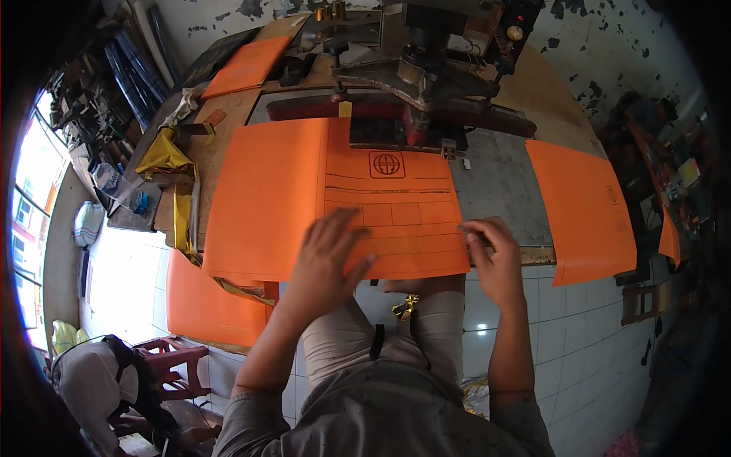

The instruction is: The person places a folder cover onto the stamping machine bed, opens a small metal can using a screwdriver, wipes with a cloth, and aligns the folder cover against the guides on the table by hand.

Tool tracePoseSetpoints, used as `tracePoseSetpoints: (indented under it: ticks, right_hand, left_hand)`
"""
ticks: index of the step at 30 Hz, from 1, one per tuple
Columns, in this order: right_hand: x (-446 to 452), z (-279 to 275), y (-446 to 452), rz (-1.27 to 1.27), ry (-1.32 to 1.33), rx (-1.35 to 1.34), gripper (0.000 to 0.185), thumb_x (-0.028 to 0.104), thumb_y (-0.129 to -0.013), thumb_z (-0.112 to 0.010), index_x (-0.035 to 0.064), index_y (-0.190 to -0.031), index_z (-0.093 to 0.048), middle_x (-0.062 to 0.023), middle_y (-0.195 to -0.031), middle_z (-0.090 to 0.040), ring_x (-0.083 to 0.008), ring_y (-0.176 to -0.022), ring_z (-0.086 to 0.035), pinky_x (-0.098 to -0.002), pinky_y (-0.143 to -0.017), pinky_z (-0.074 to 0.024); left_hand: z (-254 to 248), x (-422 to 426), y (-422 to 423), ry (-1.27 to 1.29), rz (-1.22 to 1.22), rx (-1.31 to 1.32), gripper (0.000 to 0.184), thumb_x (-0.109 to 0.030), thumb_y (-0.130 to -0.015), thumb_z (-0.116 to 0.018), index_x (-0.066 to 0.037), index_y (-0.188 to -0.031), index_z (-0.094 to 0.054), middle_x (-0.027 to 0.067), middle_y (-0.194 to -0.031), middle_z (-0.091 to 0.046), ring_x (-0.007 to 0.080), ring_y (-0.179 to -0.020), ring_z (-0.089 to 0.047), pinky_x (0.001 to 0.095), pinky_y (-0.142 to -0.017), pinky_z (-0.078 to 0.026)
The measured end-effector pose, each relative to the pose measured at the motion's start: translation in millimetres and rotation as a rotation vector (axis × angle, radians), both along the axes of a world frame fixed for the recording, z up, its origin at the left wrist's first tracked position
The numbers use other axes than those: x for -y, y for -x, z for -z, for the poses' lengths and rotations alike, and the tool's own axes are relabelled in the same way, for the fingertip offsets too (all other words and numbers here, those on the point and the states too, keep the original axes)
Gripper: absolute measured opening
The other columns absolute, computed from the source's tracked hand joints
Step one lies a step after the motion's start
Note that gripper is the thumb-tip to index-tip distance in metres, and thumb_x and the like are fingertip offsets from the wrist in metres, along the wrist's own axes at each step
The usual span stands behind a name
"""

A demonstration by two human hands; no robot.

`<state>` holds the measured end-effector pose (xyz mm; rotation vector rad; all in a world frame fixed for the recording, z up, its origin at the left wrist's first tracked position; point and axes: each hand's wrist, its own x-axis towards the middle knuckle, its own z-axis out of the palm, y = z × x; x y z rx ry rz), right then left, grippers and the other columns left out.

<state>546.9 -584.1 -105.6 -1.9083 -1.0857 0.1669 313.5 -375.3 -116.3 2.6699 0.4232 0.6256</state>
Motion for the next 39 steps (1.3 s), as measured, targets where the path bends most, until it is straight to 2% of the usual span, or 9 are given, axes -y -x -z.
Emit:
tracePoseSetpoints:
  ticks: [2, 5, 9, 15, 21, 24, 29, 35, 39]
  right_hand:
    - [-16.4, 6.2, -3.9, -0.053, 0.001, -0.025, 0.018, 0.007, -0.107, -0.069, 0.0027, -0.123, -0.075, -0.0098, -0.113, -0.074, -0.0192, -0.101, -0.073, -0.0334, -0.085, -0.0579]
    - [-42.7, -1.4, -5.4, -0.065, 0.09, -0.098, 0.019, 0.008, -0.104, -0.073, 0.0034, -0.123, -0.076, -0.0077, -0.111, -0.077, -0.0176, -0.1, -0.073, -0.0324, -0.082, -0.0574]
    - [-61.5, -2.6, -16.4, -0.127, 0.129, -0.095, 0.019, 0.008, -0.104, -0.074, 0.0028, -0.122, -0.077, -0.0084, -0.113, -0.078, -0.0171, -0.098, -0.074, -0.0329, -0.083, -0.0581]
    - [-95.9, -5.3, -30.6, -0.222, 0.238, -0.091, 0.021, 0.004, -0.103, -0.073, 0.0018, -0.124, -0.077, -0.0097, -0.11, -0.078, -0.0183, -0.098, -0.075, -0.0335, -0.089, -0.0602]
    - [-113.7, -2.8, -40.4, -0.271, 0.251, -0.049, 0.022, 0.001, -0.103, -0.071, 0.0012, -0.124, -0.077, -0.0097, -0.109, -0.078, -0.0185, -0.097, -0.075, -0.0334, -0.089, -0.06]
    - [-117.7, 7.7, -44.1, -0.285, 0.199, -0.006, 0.024, 0.0, -0.102, -0.072, 0.0025, -0.125, -0.078, -0.0074, -0.106, -0.076, -0.0158, -0.093, -0.073, -0.0315, -0.085, -0.0589]
    - [-117.0, 16.4, -46.2, -0.323, 0.191, 0.128, 0.024, 0.001, -0.103, -0.072, 0.0017, -0.126, -0.077, -0.0076, -0.107, -0.073, -0.0166, -0.095, -0.073, -0.0313, -0.085, -0.0588]
    - [-116.7, 5.9, -42.3, -0.286, 0.215, 0.019, 0.023, 0.003, -0.104, -0.071, 0.0007, -0.126, -0.077, -0.0085, -0.109, -0.072, -0.0182, -0.093, -0.072, -0.033, -0.084, -0.0574]
    - [-121.6, 8.1, -42.7, -0.31, 0.217, 0.026, 0.019, 0.004, -0.106, -0.069, -0.0001, -0.122, -0.077, -0.0094, -0.108, -0.071, -0.0235, -0.094, -0.072, -0.0382, -0.083, -0.0572]
  left_hand:
    - [4.2, -15.8, -5.7, -0.12, -0.168, -0.017, 0.06, -0.041, -0.106, -0.068, -0.002, -0.15, -0.06, 0.0257, -0.169, -0.044, 0.0437, -0.159, -0.04, 0.0578, -0.13, -0.03]
    - [29.5, -46.7, -18.8, -0.108, -0.178, -0.176, 0.08, -0.05, -0.108, -0.062, 0.002, -0.165, -0.044, 0.0287, -0.177, -0.029, 0.0437, -0.166, -0.027, 0.0585, -0.134, -0.022]
    - [33.7, -51.3, -19.6, -0.079, -0.113, -0.263, 0.092, -0.059, -0.107, -0.06, 0.002, -0.17, -0.033, 0.0259, -0.18, -0.025, 0.0392, -0.169, -0.018, 0.0585, -0.136, -0.016]
    - [24.8, -72.9, -24.2, -0.022, 0.068, -0.26, 0.095, -0.062, -0.105, -0.061, -0.003, -0.172, -0.031, 0.0192, -0.181, -0.025, 0.0357, -0.17, -0.017, 0.0577, -0.137, -0.014]
    - [29.0, -83.5, -32.5, -0.035, 0.089, -0.277, 0.096, -0.064, -0.104, -0.062, -0.004, -0.173, -0.03, 0.0191, -0.182, -0.023, 0.0352, -0.17, -0.015, 0.0574, -0.137, -0.014]
    - [31.2, -79.7, -36.6, -0.077, 0.07, -0.216, 0.096, -0.065, -0.103, -0.062, 0.001, -0.169, -0.036, 0.0224, -0.179, -0.029, 0.0385, -0.168, -0.023, 0.0578, -0.136, -0.017]
    - [33.7, -72.5, -36.8, -0.056, 0.046, -0.173, 0.088, -0.057, -0.105, -0.063, 0.0, -0.167, -0.04, 0.0231, -0.179, -0.029, 0.0399, -0.167, -0.024, 0.0575, -0.136, -0.018]
    - [31.7, -57.4, -37.0, -0.037, 0.016, -0.173, 0.078, -0.045, -0.105, -0.065, 0.0, -0.165, -0.045, 0.0239, -0.178, -0.031, 0.0419, -0.166, -0.026, 0.0566, -0.135, -0.02]
    - [31.3, -52.7, -37.7, -0.013, -0.004, -0.15, 0.075, -0.04, -0.104, -0.065, 0.001, -0.163, -0.046, 0.0244, -0.177, -0.031, 0.0424, -0.166, -0.026, 0.0565, -0.135, -0.02]
